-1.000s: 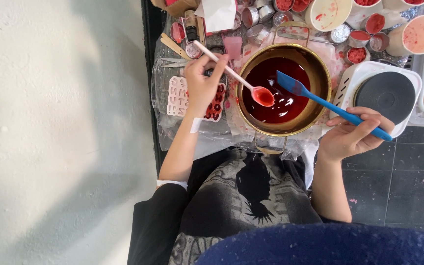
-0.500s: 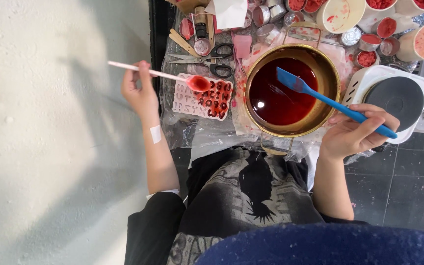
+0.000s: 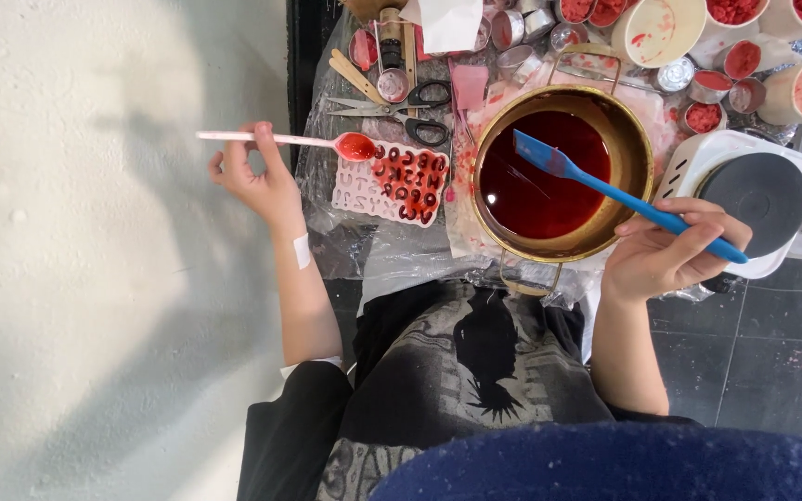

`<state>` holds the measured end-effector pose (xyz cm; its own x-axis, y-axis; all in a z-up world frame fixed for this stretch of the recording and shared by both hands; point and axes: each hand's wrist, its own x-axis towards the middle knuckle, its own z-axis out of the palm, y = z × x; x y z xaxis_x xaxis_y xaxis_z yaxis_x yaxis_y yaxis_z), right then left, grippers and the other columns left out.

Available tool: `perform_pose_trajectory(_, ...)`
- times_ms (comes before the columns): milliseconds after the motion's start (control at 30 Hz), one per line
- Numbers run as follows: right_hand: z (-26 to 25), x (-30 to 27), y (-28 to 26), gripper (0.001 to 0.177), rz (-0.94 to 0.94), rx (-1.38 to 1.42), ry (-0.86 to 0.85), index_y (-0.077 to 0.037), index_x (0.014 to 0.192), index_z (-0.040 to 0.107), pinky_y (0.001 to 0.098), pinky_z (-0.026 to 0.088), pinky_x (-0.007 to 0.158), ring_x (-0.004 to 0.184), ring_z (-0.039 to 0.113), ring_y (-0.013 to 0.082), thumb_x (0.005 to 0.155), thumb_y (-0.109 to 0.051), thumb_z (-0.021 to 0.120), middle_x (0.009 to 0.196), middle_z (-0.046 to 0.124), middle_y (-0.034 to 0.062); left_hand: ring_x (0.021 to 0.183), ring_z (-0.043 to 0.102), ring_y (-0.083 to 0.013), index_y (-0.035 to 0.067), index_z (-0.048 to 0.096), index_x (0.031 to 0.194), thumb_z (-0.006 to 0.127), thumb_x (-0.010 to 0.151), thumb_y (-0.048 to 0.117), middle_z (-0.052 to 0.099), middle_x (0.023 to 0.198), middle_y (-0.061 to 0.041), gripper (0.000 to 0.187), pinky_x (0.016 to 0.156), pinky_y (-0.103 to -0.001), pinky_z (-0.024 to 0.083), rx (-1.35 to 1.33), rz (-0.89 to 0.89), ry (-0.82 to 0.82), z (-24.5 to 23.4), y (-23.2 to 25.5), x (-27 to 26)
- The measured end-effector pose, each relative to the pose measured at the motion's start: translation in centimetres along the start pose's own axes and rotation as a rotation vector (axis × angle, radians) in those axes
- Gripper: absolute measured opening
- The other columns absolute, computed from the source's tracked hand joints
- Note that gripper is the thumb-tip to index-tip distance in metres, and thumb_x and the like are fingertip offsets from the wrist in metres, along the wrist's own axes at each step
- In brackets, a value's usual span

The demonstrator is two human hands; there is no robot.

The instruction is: The recorder is pouring colored liquid wax into a silicone alphabet mold using a spoon and a spatula.

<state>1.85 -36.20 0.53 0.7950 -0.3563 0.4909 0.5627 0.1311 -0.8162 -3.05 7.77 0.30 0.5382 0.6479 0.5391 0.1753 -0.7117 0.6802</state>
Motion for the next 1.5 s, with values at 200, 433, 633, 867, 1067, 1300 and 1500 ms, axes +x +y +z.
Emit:
perform_pose_trajectory(200,0.2,-0.1,0.0,0.028,-0.005,0.007,-0.012,-0.002,0.118,0.040,0.0256,0.043,0.043,0.046,0.052,0.0196,0.121,-0.030,0.040,0.092,0.060,0.0187,0.082,0.066,-0.0114,0.011,0.068,0.098,0.060,0.109,0.023,0.076,0.092,0.002,0.018,0.111,-0.044,0.029,-0.007,0.081,0.060,-1.1,0.2,-0.1)
perform_pose_trajectory(433,-0.1,-0.2,0.0,0.029,0.001,0.004,-0.016,-0.002,0.118,0.040,0.0259,0.043,0.043,0.047,0.053,0.0201,0.121,-0.031,0.040,0.092,0.061,0.0186,0.085,0.064,-0.0160,0.010,0.068,0.092,0.061,0.108,0.019,0.075,0.086,0.002,0.020,0.114,-0.046,0.027,0.003,0.215,0.106,-1.5,0.5,-0.3)
perform_pose_trajectory(633,-0.4,-0.3,0.1,0.029,0.008,0.000,-0.007,-0.002,0.118,0.040,0.0256,0.043,0.043,0.046,0.054,0.0208,0.121,-0.031,0.041,0.092,0.062,0.0202,0.082,0.065,-0.0163,0.009,0.069,0.086,0.064,0.107,0.021,0.073,0.082,0.001,0.025,0.116,-0.047,0.027,-0.039,0.317,0.077,-1.5,1.6,-0.3)
perform_pose_trajectory(867,-0.5,-0.3,0.0,0.029,0.016,0.011,-0.008,-0.002,0.118,0.040,0.0253,0.043,0.043,0.047,0.054,0.0203,0.121,-0.031,0.041,0.093,0.062,0.0205,0.080,0.063,-0.0189,0.010,0.070,0.084,0.066,0.106,0.022,0.072,0.079,0.001,0.025,0.116,-0.048,0.027,-0.029,0.351,0.065,-1.3,1.6,-0.4)
perform_pose_trajectory(1067,-0.9,-0.1,-0.1,0.029,0.009,0.004,-0.002,-0.002,0.118,0.039,0.0256,0.043,0.043,0.046,0.053,0.0202,0.121,-0.031,0.041,0.093,0.062,0.0202,0.080,0.065,-0.0177,0.009,0.065,0.087,0.062,0.107,0.021,0.072,0.083,-0.001,0.024,0.117,-0.047,0.030,-0.113,0.272,0.102,-1.0,3.0,-0.9)
perform_pose_trajectory(1300,-1.7,0.4,-1.1,0.030,0.013,-0.001,0.064,-0.002,0.118,0.041,0.0275,0.044,0.044,0.048,0.055,0.0212,0.121,-0.032,0.045,0.090,0.061,0.0190,0.084,0.069,-0.0096,0.016,0.079,0.097,0.071,0.099,0.028,0.075,0.084,0.003,0.015,0.097,-0.041,0.047,-0.438,-0.218,-0.207,4.1,7.7,-2.8)
perform_pose_trajectory(1500,-3.1,0.8,-1.1,0.033,-0.027,-0.095,0.117,-0.002,0.116,0.042,0.0257,0.040,0.042,0.046,0.053,0.0198,0.120,-0.034,0.046,0.089,0.061,0.0184,0.082,0.068,-0.0098,0.017,0.079,0.097,0.073,0.100,0.029,0.078,0.085,0.005,0.013,0.113,-0.040,0.027,-0.383,0.216,-0.387,8.2,12.9,-4.9)
